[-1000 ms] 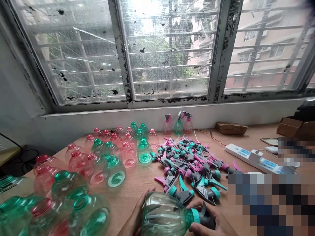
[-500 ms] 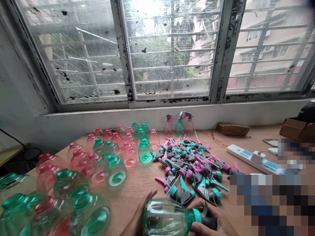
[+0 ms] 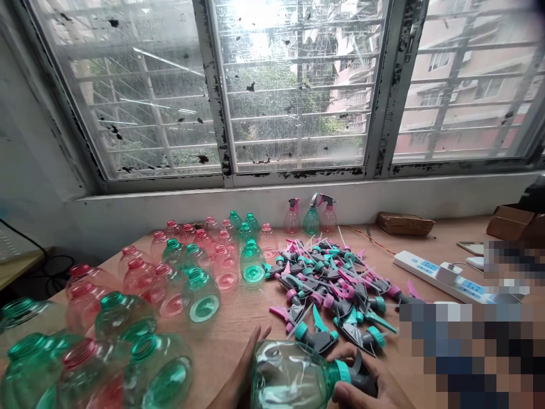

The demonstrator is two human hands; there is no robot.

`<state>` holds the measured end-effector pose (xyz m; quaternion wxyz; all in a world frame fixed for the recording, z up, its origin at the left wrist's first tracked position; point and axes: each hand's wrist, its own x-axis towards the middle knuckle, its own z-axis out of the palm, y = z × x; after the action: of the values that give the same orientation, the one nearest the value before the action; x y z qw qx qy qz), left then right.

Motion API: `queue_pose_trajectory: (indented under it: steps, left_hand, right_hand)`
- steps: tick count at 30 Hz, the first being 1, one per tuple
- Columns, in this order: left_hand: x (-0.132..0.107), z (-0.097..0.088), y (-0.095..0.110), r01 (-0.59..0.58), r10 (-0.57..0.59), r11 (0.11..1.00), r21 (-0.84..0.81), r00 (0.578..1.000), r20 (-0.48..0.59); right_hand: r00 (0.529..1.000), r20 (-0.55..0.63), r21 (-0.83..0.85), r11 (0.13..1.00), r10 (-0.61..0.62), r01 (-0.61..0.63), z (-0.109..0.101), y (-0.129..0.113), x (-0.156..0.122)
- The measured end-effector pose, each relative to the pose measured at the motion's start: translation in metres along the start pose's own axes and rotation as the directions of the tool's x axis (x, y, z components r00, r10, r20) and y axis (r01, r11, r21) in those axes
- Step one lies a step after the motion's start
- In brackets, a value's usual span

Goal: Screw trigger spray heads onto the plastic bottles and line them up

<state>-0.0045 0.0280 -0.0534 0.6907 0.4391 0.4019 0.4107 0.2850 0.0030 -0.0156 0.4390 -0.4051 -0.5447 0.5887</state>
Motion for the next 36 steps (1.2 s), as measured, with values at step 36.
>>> queue_pose_trajectory:
  steps: [36]
  left_hand:
    - [-0.043, 0.005, 0.02, -0.315, 0.263, 0.94, 0.133, 0.914, 0.308]
  right_hand:
    - [0.997, -0.07, -0.098, 0.994, -0.045, 0.038, -0.002, -0.003, 0.0]
